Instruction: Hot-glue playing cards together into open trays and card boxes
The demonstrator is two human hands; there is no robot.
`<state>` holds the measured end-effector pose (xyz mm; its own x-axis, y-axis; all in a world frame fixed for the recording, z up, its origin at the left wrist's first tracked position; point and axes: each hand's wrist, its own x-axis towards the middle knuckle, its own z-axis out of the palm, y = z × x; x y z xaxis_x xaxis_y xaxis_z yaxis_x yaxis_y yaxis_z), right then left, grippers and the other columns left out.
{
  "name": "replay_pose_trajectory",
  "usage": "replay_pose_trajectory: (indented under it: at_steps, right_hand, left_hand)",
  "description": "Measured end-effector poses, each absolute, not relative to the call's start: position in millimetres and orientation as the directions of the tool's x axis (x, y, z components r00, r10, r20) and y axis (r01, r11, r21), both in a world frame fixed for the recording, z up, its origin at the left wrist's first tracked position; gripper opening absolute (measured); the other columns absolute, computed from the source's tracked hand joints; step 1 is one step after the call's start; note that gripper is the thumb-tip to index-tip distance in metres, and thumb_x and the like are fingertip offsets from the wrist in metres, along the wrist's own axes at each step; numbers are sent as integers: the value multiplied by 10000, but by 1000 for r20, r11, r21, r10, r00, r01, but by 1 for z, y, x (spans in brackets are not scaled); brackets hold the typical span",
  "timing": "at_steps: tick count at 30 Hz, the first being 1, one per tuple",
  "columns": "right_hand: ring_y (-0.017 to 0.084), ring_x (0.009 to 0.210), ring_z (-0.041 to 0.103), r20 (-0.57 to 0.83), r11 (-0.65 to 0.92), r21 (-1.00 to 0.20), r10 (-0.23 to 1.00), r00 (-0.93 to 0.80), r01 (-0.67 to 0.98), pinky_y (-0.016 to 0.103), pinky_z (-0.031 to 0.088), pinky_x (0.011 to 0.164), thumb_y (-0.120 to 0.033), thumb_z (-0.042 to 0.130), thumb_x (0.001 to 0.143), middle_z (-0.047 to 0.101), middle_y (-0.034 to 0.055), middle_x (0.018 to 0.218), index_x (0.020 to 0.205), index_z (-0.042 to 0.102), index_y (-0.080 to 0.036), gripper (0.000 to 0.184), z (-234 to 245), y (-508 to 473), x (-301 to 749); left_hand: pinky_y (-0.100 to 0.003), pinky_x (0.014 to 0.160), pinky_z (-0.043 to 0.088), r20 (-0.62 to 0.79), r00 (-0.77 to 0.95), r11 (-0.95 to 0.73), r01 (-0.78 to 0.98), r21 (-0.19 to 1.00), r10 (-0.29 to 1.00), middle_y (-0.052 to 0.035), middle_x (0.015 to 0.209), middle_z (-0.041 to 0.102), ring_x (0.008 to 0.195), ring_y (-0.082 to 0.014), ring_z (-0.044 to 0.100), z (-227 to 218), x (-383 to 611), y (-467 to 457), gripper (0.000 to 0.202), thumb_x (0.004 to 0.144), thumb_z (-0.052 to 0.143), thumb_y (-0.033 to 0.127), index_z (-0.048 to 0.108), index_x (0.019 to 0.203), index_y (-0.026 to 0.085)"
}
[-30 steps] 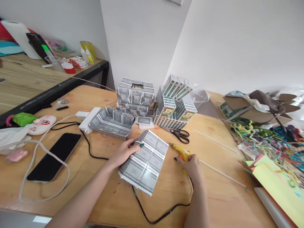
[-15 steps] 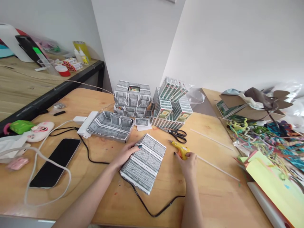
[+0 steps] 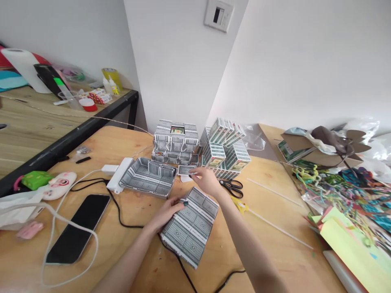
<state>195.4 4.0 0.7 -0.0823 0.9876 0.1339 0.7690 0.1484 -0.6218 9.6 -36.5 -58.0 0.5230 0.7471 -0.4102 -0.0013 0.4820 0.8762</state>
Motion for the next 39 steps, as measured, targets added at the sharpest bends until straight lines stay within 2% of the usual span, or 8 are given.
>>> replay_pose_trajectory:
  at_steps: [3,9,17,21,30,32,35,39]
  right_hand:
    - [224,949,612,-27,83,-507,993,-112,858,346,469,852,-161,666,747,667,74,983,957,658,-188,212,-10,41,180]
    - [195,985,574,-295,18,-210,952,-81,977,399,497,819,-334,529,883,547,80,1172,1169,519,-167,332,-24,60,170]
    - [215,1001,569,-256,90,-116,960,-117,989,383,482,839,-291,604,832,562,99,1134,1154,530,-150,359,-11,52,177]
    - [239,1114,506,-120,143,-160,979,-163,977,337,436,891,-231,697,723,498,129,1190,1236,455,-152,573,0,42,181]
    - [238,998,546,62,112,-270,993,-98,956,312,429,789,-271,696,689,575,96,1066,1079,526,-173,436,13,30,184]
    - [199,855,577,106,80,-358,993,-45,930,280,430,705,-329,662,716,613,49,956,1014,543,-186,351,20,18,191]
    - [152,615,533,144,46,-686,987,72,727,245,385,571,-388,649,705,578,-21,629,694,571,-188,215,29,-9,209]
    - [136,578,498,112,11,-912,969,222,411,244,386,564,-410,599,730,581,-5,602,657,610,-168,253,30,-56,231]
  left_hand:
    - [-344,929,417,-413,511,468,23,883,754,-33,1051,691,1091,-283,569,-61,10,-35,427,704,654,348,633,1098,184]
    - [-350,928,424,-377,524,439,5,898,764,-66,1097,674,1076,-263,578,-67,7,-38,469,719,636,359,610,1140,155]
    - [-368,962,405,-387,497,425,39,904,777,-69,1145,655,1095,-256,569,-66,5,-41,507,714,633,358,583,1174,151]
    - [-364,970,403,-360,529,404,35,914,769,-81,1173,639,1131,-257,550,-65,5,-40,533,718,644,365,565,1192,135]
    - [-350,965,416,-332,496,366,32,930,802,-46,1151,653,1117,-262,562,-57,9,-47,455,734,619,347,593,1150,165]
    - [-365,970,414,-330,478,353,44,934,814,-66,1178,637,1124,-271,556,-54,8,-45,489,710,638,359,586,1149,150]
    - [-378,990,400,-309,450,306,82,949,838,-99,1283,559,1168,-264,522,-42,6,-41,590,693,664,364,518,1219,143]
    - [-375,1005,391,-137,480,63,169,984,866,-85,1350,488,1209,-249,480,-2,6,-41,663,691,668,320,424,1294,189]
